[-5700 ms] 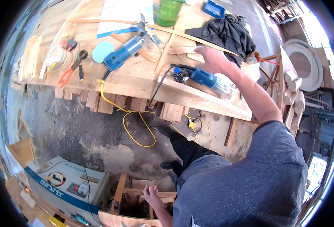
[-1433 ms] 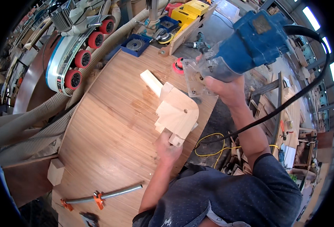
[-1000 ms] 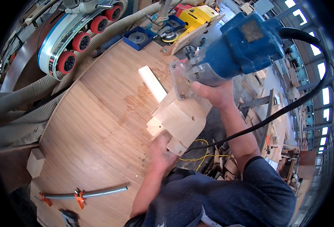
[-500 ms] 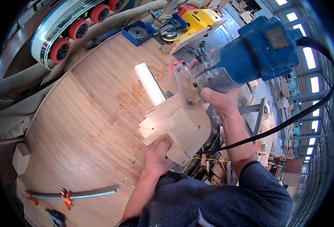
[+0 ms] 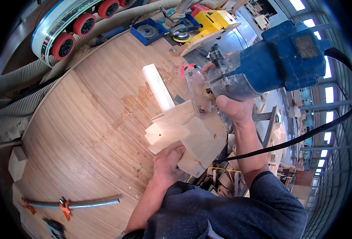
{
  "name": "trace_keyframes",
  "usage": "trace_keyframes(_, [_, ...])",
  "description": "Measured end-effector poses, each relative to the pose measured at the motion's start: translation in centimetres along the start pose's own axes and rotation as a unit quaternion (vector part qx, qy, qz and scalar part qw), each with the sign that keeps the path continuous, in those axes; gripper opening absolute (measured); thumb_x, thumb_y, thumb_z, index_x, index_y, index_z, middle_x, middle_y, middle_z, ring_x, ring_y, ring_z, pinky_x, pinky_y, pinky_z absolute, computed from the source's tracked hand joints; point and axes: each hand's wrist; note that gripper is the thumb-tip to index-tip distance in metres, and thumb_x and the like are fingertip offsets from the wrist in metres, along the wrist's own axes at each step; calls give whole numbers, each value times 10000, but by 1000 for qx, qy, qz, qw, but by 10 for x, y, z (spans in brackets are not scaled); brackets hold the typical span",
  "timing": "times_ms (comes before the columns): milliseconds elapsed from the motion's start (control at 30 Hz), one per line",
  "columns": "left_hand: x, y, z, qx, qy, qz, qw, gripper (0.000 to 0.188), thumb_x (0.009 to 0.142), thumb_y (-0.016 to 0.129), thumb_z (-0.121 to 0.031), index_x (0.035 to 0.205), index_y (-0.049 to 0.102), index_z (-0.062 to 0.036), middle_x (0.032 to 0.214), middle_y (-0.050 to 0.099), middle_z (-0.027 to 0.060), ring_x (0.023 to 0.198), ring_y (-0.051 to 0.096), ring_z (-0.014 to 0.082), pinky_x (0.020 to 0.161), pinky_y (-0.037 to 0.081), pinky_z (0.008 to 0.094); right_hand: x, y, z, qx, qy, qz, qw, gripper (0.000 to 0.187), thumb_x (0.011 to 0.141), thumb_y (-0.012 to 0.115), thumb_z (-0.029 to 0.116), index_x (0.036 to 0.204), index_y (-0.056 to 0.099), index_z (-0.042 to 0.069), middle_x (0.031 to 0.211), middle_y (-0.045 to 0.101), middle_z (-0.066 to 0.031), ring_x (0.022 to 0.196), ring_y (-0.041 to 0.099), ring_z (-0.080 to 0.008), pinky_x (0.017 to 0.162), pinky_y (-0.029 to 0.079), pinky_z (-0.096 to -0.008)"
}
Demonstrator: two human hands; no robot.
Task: The person assembles a wooden component by clamping a fluted piece to a flat board and securing it with a pneumatic nail gun. They then use a handheld router to shape the edges of the assembly. Finally, the person stacks the finished unit with other identical pieces.
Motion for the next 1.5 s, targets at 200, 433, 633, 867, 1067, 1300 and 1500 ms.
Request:
trace_keyframes(200, [4, -1, -3, -11, 19, -13, 1000, 453, 657, 814, -6, 1081, 656, 3, 1146, 731, 171, 940, 741, 344, 791, 608, 361, 2, 1, 0, -5, -4, 0, 1000, 986, 617, 942, 397, 1398, 458, 39, 1219, 576, -96, 1100, 658, -335, 942, 539, -454])
trace_keyframes(433, [4, -4, -4, -10, 12, 2, 1000, 477, 642, 808, 14, 1094, 654, 8, 1156, 725, 178, 949, 738, 354, 798, 606, 365, 1, 5, 2, 7, -5, -2, 1000, 986, 622, 938, 398, 1405, 454, 43, 1210, 604, -119, 1101, 657, -335, 956, 528, -458])
trace_keyframes(633, [3, -1, -3, 5, 12, 4, 1000, 480, 652, 804, 7, 1110, 659, 4, 1163, 721, 175, 962, 733, 358, 808, 604, 376, -5, 0, 2, 8, 3, 2, 1000, 993, 635, 936, 382, 1425, 435, 49, 1223, 614, -145, 1110, 650, -336, 965, 508, -452])
trace_keyframes(867, [2, -2, -3, 21, 2, 21, 1000, 458, 680, 813, -29, 1113, 666, 0, 1150, 722, 171, 948, 732, 359, 797, 602, 384, -14, -6, -5, 31, -40, -4, 999, 971, 652, 936, 368, 1422, 435, 52, 1227, 606, -139, 1115, 646, -329, 957, 506, -448])
trace_keyframes(1067, [4, -2, -4, 12, 12, 8, 1000, 446, 685, 819, -37, 1104, 668, 0, 1143, 724, 171, 943, 734, 356, 788, 605, 382, -5, 1, 2, 14, -12, 1, 1000, 966, 650, 938, 368, 1410, 443, 38, 1235, 565, -104, 1121, 647, -323, 951, 520, -448])
trace_keyframes(1300, [2, -1, -1, 12, 19, 11, 1000, 458, 678, 818, -23, 1109, 667, 7, 1150, 725, 176, 939, 738, 354, 788, 608, 379, 2, 2, 3, -9, 10, 7, 1000, 978, 639, 943, 387, 1406, 449, 34, 1219, 581, -105, 1112, 652, -325, 925, 539, -432])
trace_keyframes(1500, [2, -2, -5, -5, 14, -2, 1000, 464, 672, 809, 2, 1111, 660, 19, 1163, 723, 189, 944, 739, 359, 793, 611, 383, 2, 5, -1, -2, -17, -9, 1000, 990, 634, 940, 407, 1410, 448, 39, 1198, 608, -128, 1113, 653, -318, 926, 536, -423])
Point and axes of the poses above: each hand's wrist, its own x-axis towards the middle knuckle, its own y-axis out of the palm, z = x × y
